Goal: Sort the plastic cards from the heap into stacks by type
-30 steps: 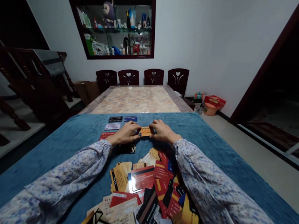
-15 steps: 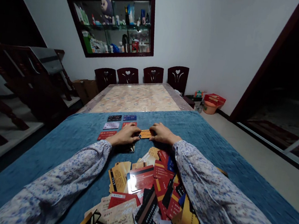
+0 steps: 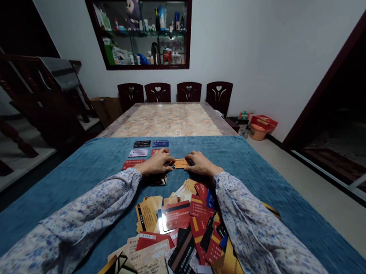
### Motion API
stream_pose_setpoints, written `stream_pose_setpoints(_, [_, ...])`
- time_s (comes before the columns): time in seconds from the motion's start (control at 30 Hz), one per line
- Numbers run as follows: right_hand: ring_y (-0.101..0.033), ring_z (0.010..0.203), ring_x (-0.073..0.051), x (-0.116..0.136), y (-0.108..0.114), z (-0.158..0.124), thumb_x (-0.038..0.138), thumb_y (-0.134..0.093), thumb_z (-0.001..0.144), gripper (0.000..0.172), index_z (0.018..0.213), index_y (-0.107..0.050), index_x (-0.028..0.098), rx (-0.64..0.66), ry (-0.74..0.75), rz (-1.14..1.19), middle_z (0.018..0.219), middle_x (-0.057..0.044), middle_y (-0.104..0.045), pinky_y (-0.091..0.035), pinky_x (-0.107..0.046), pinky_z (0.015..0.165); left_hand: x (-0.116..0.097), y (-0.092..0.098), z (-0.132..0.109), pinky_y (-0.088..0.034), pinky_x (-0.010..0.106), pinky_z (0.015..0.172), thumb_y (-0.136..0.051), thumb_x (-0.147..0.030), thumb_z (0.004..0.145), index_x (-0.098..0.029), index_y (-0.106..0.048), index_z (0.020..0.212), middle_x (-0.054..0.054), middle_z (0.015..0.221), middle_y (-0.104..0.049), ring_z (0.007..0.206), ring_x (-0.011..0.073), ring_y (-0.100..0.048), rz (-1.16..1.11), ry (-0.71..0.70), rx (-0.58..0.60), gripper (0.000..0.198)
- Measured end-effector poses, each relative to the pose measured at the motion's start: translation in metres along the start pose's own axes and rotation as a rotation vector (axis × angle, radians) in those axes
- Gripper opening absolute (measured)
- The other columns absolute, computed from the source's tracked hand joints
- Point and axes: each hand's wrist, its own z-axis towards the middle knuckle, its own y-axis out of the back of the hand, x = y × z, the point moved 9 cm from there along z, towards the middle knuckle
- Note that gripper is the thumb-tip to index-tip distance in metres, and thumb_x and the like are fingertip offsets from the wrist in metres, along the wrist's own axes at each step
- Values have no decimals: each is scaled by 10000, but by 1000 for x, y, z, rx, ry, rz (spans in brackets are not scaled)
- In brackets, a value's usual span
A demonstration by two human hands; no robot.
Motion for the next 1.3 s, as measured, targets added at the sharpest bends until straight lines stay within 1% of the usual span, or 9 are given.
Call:
stream_pose_setpoints(0.23, [-566, 1063, -274, 4, -3, 0, 405, -654, 848, 347, 1092, -694, 161, -17, -41, -28, 1144, -143, -617, -385, -381, 981, -2, 1, -2, -372, 477, 990, -675, -309, 837, -220, -714, 996, 84, 1112, -685, 1177, 320, -434, 17, 14, -3, 187])
stream_pose_setpoints(0.47, [-557, 1089, -252, 2, -2, -1, 392, -675, 842, 401, 1172, -665, 165, -13, -57, -22, 1209, -135, -603, -397, -332, 960, -7, 0, -10, -366, 503, 1007, -635, -305, 878, -216, -690, 1092, 104, 1189, -655, 1212, 327, -423, 42, 6, -34, 238])
stream_pose_setpoints(0.67, [-565, 1055, -242, 2, -1, 1, 395, -693, 833, 405, 1161, -666, 159, 0, -76, -37, 1182, -130, -610, -407, -306, 917, -13, 3, -16, -333, 517, 1045, -616, -281, 898, -215, -676, 1104, 94, 1215, -650, 1247, 320, -409, 58, -29, -39, 224])
stream_pose_setpoints(0.8, [-567, 1063, -243, 7, 1, -3, 387, -678, 850, 407, 1183, -649, 155, 2, -79, -54, 1180, -132, -615, -410, -307, 920, -21, 6, -22, -331, 516, 1057, -558, -230, 924, -211, -656, 1149, 84, 1275, -631, 1273, 316, -393, 52, -55, -49, 247])
stream_pose_setpoints(0.97, [-535, 1146, -284, 14, 7, -13, 380, -670, 860, 538, 1330, -550, 147, -35, -109, -63, 1266, -170, -575, -416, -356, 952, -44, 15, -44, -338, 520, 1078, -522, -208, 933, -232, -614, 1242, 73, 1367, -585, 1298, 304, -379, -35, -148, -132, 324])
stream_pose_setpoints(1.07, [-514, 1168, -305, 23, 15, -21, 351, -650, 872, 507, 1328, -553, 151, -80, -92, -58, 1290, -182, -557, -418, -399, 966, -65, 20, -67, -303, 518, 1122, -508, -203, 938, -243, -606, 1266, 58, 1379, -581, 1328, 293, -361, -77, -222, -164, 344])
stream_pose_setpoints(1.13, [-511, 1160, -309, 33, 21, -29, 329, -641, 873, 464, 1301, -581, 163, -104, -49, -49, 1282, -172, -566, -415, -419, 973, -78, 22, -83, -282, 535, 1135, -510, -185, 927, -256, -601, 1280, 53, 1377, -587, 1356, 300, -342, -100, -248, -161, 372])
stream_pose_setpoints(1.2, [-513, 1139, -308, 45, 26, -39, 318, -633, 871, 433, 1278, -605, 172, -116, -3, -32, 1260, -163, -583, -413, -433, 974, -91, 24, -99, -294, 542, 1128, -501, -202, 931, -254, -595, 1298, 63, 1368, -597, 1362, 309, -346, -144, -283, -142, 383])
stream_pose_setpoints(1.3, [-518, 1107, -296, 65, 31, -56, 287, -620, 869, 382, 1235, -637, 179, -132, 63, 7, 1211, -148, -615, -416, -432, 962, -113, 25, -121, -271, 541, 1149, -466, -178, 936, -299, -573, 1329, 34, 1366, -608, 1372, 296, -356, -192, -381, -72, 425])
